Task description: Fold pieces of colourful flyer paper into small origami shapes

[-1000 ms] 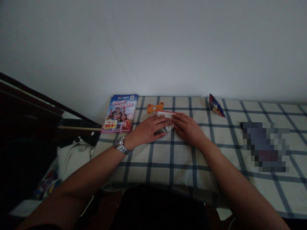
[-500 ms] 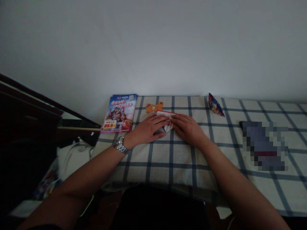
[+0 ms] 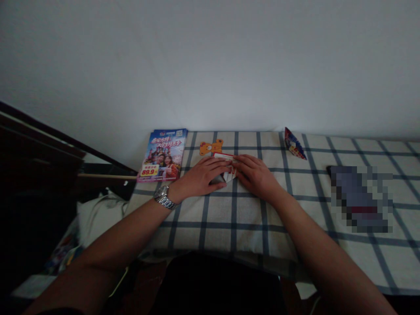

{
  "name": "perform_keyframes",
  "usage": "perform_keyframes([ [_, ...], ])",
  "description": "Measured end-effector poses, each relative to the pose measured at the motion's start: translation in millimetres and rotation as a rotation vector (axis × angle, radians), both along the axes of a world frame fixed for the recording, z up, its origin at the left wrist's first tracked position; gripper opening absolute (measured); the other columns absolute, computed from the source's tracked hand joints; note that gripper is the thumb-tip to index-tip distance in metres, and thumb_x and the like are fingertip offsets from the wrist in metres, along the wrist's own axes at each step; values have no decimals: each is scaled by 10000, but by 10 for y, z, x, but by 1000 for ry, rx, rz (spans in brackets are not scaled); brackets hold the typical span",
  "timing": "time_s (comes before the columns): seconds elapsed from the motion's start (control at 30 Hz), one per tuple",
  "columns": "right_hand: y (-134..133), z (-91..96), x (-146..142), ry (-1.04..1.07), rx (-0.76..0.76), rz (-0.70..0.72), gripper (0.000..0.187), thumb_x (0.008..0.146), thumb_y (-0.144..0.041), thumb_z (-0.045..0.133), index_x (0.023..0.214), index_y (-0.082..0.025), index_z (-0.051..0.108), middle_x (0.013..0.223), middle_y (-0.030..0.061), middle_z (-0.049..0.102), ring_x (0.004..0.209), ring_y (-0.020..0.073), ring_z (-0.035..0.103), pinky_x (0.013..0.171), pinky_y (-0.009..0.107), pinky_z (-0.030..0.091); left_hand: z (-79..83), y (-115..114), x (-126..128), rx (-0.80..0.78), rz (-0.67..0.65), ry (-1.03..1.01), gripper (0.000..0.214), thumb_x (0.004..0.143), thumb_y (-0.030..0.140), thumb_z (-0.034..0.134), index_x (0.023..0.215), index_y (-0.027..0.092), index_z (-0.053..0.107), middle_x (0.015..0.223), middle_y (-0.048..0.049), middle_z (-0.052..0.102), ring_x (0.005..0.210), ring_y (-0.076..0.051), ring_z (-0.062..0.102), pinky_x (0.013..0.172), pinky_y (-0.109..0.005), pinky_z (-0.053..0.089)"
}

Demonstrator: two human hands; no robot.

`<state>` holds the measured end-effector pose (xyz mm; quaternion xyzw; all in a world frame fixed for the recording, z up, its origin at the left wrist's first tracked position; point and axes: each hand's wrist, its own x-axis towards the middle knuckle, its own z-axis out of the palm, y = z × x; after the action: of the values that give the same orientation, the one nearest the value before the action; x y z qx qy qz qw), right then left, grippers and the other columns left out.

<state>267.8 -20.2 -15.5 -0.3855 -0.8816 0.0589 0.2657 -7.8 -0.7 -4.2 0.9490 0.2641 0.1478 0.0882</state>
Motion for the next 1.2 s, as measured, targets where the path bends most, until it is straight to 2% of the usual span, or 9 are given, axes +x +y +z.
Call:
perform_keyframes([
  [0.27, 16, 20, -4, 13, -43, 41, 411, 1084, -280, 558, 1489, -236, 615, 1517, 143, 665, 1414, 323, 623, 1176, 590, 527, -11, 27, 1, 36, -54, -100, 449, 1073, 416, 634, 1482, 236, 591, 1583, -105, 550, 1521, -283, 471, 1329, -553, 336],
  [0.4, 28, -14, 11, -2, -36, 22, 402, 1087, -292, 555, 1473, -213, 635, 1514, 156, 664, 1404, 333, 629, 1172, 585, 531, 11, 22, -17, 71, -53, -116, 443, 1071, 426, 635, 1476, 249, 612, 1504, -113, 580, 1470, -301, 504, 1298, -564, 393],
  [0.53, 40, -38, 29, -5, -40, 25, 406, 1083, -306, 561, 1476, -241, 638, 1518, 139, 663, 1402, 335, 631, 1167, 591, 535, -3, 34, -45, 77, -62, -116, 461, 1076, 440, 624, 1497, 254, 601, 1485, -110, 604, 1458, -297, 516, 1290, -569, 403],
  [0.77, 58, -23, 54, -8, -53, 37, 410, 1075, -292, 578, 1479, -247, 632, 1529, 137, 657, 1424, 326, 618, 1183, 576, 527, 11, 54, -73, 31, -92, -97, 503, 1076, 426, 634, 1540, 250, 555, 1589, -103, 570, 1532, -263, 470, 1310, -531, 384],
  [1.0, 65, -49, 64, -8, -36, 49, 358, 1075, -274, 569, 1419, -239, 662, 1537, 145, 640, 1422, 322, 612, 1181, 575, 529, 0, 19, -49, 43, -65, -28, 515, 1081, 446, 620, 1538, 218, 555, 1645, -89, 526, 1595, -258, 377, 1354, -503, 300],
  [1.2, 66, -40, 62, 1, -43, 40, 447, 1055, -228, 550, 1495, -282, 616, 1557, 122, 621, 1437, 332, 592, 1192, 623, 512, 4, -35, -23, 60, -25, -8, 594, 1064, 476, 639, 1603, 275, 492, 1651, -88, 500, 1611, -288, 343, 1369, -568, 233],
])
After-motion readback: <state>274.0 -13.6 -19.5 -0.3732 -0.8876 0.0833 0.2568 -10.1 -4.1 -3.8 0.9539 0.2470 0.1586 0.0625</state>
